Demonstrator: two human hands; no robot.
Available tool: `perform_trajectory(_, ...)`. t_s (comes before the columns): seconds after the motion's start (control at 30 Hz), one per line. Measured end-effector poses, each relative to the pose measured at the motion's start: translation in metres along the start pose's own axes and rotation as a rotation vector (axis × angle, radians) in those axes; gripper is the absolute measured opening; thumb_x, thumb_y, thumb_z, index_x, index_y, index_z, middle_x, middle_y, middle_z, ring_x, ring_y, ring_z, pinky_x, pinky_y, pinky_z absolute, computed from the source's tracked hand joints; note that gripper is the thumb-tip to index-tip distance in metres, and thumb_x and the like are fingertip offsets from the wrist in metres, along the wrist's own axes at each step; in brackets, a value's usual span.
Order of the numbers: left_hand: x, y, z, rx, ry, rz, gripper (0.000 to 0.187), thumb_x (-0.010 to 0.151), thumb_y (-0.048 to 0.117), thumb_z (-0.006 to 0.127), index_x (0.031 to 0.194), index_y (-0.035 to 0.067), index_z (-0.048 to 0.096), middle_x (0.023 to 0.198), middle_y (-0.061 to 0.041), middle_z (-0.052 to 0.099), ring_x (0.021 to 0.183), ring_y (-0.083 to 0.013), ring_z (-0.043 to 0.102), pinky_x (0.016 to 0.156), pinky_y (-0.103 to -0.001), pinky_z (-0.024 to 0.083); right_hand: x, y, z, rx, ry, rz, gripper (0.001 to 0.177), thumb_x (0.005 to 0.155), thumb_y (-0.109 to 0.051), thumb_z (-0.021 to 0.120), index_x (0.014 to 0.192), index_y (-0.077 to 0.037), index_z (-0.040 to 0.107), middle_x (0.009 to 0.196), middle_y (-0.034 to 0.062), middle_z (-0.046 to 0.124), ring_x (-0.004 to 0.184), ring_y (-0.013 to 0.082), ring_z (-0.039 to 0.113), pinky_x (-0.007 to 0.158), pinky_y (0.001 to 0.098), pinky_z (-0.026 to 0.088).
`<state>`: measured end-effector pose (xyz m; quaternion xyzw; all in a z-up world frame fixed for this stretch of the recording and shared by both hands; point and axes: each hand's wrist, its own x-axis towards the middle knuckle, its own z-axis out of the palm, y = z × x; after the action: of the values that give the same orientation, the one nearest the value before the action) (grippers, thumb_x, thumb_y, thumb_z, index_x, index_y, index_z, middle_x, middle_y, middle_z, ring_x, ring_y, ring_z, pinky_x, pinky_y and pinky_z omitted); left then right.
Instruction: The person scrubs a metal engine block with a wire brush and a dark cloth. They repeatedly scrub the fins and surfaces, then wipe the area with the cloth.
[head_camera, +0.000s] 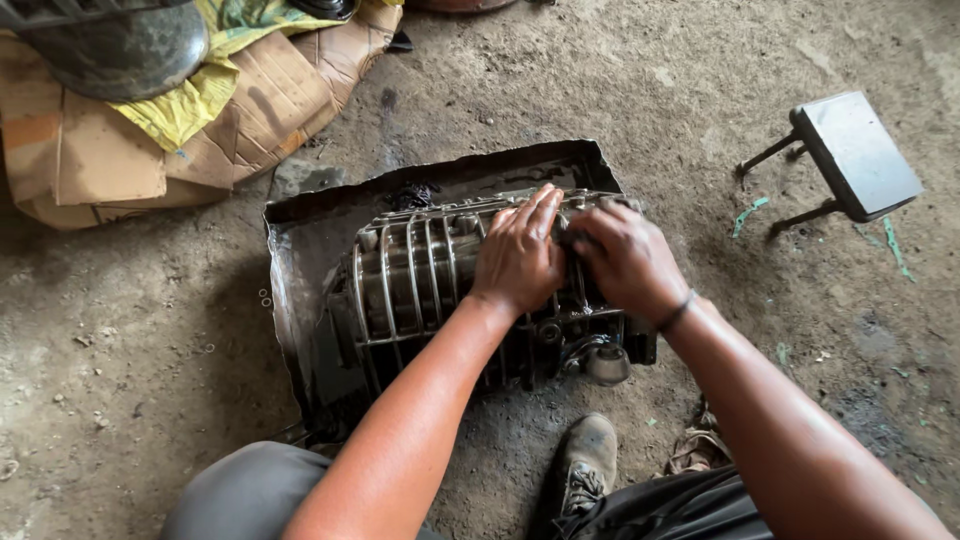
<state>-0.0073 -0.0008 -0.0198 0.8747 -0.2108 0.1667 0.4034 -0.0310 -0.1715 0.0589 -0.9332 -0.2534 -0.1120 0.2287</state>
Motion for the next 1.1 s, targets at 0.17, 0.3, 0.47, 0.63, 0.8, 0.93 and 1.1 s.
perform_trajectory(0.17, 0.007, -0.014, 0.004, 0.077, -0.087, 0.032, 0.038, 0.091, 0.01, 0.051, 0.125, 0.002, 0.067, 0.135, -0.021, 0.067, 0.127, -0.0335, 0.065, 0.114, -0.052, 0.043, -0.007, 0.045, -0.026, 0.607, 0.171, 0.293, 0.019, 0.11, -0.014, 0.051, 0.101, -0.006, 0.065, 0.1, 0.0069, 0.071, 0.087, 0.0201, 0.069, 0.079, 0.0368, 0.06)
perform_trajectory(0.3, 0.005, -0.012, 0.0, 0.067, -0.106, 0.031, 0.036, 0.086, 0.012, 0.055, 0.117, 0.003, 0.071, 0.126, -0.021, 0.071, 0.124, -0.0349, 0.066, 0.112, -0.052, 0.044, -0.006, 0.139, -0.018, 1.28, 0.414, 0.609, 0.006, 0.098, -0.006, 0.059, 0.1, -0.009, 0.065, 0.096, 0.0048, 0.069, 0.083, 0.0167, 0.067, 0.076, 0.0328, 0.058)
perform_trajectory(0.47, 0.003, 0.003, -0.012, 0.066, -0.112, 0.023, 0.036, 0.085, 0.013, 0.058, 0.116, 0.003, 0.071, 0.124, -0.019, 0.072, 0.123, -0.0355, 0.065, 0.111, -0.051, 0.043, -0.042, 0.241, 0.081, 1.131, 0.326, 0.926, 0.005, 0.094, -0.01, 0.065, 0.098, -0.007, 0.067, 0.087, 0.0025, 0.066, 0.078, 0.015, 0.063, 0.072, 0.0307, 0.051)
perform_trajectory(0.63, 0.004, 0.012, -0.023, 0.062, -0.102, 0.013, 0.038, 0.082, 0.012, 0.06, 0.117, 0.003, 0.071, 0.125, -0.017, 0.073, 0.126, -0.0353, 0.064, 0.111, -0.051, 0.042, -0.095, 0.301, 0.22, 0.527, -0.109, 0.922, 0.021, 0.089, -0.018, 0.072, 0.102, -0.002, 0.074, 0.09, 0.0129, 0.075, 0.083, 0.023, 0.066, 0.072, 0.0396, 0.054)
perform_trajectory(0.8, 0.006, 0.011, -0.027, 0.067, -0.142, -0.015, 0.037, 0.082, 0.012, 0.06, 0.116, 0.004, 0.071, 0.125, -0.017, 0.073, 0.127, -0.0358, 0.063, 0.113, -0.051, 0.04, -0.155, 0.301, 0.287, -0.236, -0.197, 0.665, 0.033, 0.095, -0.018, 0.056, 0.123, -0.015, 0.073, 0.108, 0.0214, 0.071, 0.102, 0.0406, 0.067, 0.079, 0.0508, 0.055)
perform_trajectory(0.93, 0.009, 0.013, -0.032, 0.052, -0.16, -0.007, 0.039, 0.082, 0.011, 0.058, 0.119, 0.003, 0.069, 0.126, -0.017, 0.072, 0.129, -0.0352, 0.063, 0.113, -0.048, 0.042, -0.17, 0.286, 0.307, 0.072, -0.382, 0.972, 0.037, 0.094, -0.02, 0.056, 0.129, -0.014, 0.068, 0.112, 0.0245, 0.068, 0.104, 0.0425, 0.066, 0.08, 0.0516, 0.054)
perform_trajectory(1.1, 0.008, 0.014, -0.034, 0.05, -0.154, -0.004, 0.04, 0.081, 0.01, 0.059, 0.119, 0.003, 0.07, 0.125, -0.017, 0.073, 0.129, -0.0357, 0.063, 0.113, -0.048, 0.041, -0.148, 0.307, 0.307, 0.431, -0.61, 0.97, 0.036, 0.094, -0.019, 0.059, 0.127, -0.011, 0.069, 0.11, 0.0229, 0.069, 0.101, 0.0397, 0.066, 0.08, 0.0499, 0.054)
